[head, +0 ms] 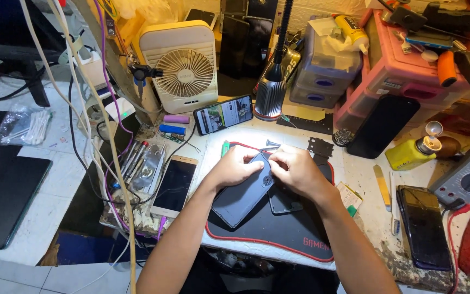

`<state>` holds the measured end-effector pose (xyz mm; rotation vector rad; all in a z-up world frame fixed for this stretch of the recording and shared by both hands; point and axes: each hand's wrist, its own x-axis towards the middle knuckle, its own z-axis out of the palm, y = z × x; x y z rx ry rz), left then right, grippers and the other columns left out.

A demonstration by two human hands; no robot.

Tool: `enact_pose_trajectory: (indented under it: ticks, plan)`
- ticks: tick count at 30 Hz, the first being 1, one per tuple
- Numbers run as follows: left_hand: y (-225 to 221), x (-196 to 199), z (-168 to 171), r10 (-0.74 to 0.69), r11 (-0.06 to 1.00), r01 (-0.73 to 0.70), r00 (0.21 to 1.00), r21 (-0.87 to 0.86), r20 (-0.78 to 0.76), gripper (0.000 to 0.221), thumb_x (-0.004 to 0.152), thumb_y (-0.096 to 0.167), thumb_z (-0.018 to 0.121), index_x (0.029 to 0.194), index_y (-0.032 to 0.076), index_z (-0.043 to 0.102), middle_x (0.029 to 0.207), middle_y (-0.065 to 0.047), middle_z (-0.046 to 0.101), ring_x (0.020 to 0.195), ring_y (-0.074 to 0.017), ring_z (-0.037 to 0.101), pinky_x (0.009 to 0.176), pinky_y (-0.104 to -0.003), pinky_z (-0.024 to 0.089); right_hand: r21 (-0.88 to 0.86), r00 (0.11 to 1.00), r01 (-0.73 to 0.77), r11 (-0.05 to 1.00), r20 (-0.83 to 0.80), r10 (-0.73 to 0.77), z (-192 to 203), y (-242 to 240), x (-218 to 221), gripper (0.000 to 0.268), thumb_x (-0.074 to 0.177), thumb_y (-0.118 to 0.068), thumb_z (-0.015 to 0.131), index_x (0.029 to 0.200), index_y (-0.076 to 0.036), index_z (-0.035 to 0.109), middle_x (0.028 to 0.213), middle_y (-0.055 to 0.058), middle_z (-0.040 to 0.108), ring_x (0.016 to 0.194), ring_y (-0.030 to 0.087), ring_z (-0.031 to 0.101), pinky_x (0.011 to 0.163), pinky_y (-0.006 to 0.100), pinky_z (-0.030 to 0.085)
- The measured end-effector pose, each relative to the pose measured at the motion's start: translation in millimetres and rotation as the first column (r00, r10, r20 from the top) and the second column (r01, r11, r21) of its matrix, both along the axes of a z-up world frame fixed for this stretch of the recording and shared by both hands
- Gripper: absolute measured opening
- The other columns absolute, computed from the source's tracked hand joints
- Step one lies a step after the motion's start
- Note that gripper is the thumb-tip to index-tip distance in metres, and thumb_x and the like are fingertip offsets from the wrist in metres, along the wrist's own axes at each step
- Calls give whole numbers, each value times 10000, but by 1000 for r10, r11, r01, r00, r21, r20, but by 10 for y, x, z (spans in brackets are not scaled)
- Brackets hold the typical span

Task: Cleaning and preparing a mobile phone frame and body for assembly on a repair bench.

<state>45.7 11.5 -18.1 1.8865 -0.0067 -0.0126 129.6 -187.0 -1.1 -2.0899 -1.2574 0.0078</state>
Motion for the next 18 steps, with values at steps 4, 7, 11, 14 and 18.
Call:
enact_pose_trajectory:
  ticks: [4,7,11,14,18]
  plan:
    - [20,9,15,17,1000,-17,1000,1,7,208,845,183,696,650,114,671,542,29,604,621,-85,525,625,-280,494,7,985,10,1000,-173,-9,259,22,-82,160,944,-79,645,938,-67,804,860,106,739,739,246,706,666,320,552]
    - [-9,16,-98,5,1000,-5,1000,21,5,215,841,190,698,639,124,668,528,30,593,616,-84,521,614,-285,482,-5,989,-1,1000,-148,0,135,-18,-70,138,938,-88,666,941,-64,801,877,111,739,770,258,713,688,331,562]
    - [-42,-17,24,20,1000,-20,1000,-15,15,183,840,177,686,665,124,677,552,46,602,623,-76,523,622,-268,491,12,999,-33,999,-27,33,-61,-16,16,103,943,-145,678,919,-81,755,865,88,697,777,271,688,684,342,552]
    - [-4,6,-51,33,999,-32,999,-6,35,173,839,166,687,670,131,684,551,48,601,635,-62,527,623,-264,491,41,997,-31,999,70,28,-155,26,39,86,924,-155,694,879,-94,735,780,76,644,719,288,667,666,353,550]
    - [-29,-40,110,29,999,-28,998,-19,49,168,843,160,678,684,108,688,570,30,625,644,-74,525,630,-273,495,77,999,9,997,51,-13,-133,-26,115,116,942,-158,668,861,-94,720,719,81,607,680,283,643,653,349,531]
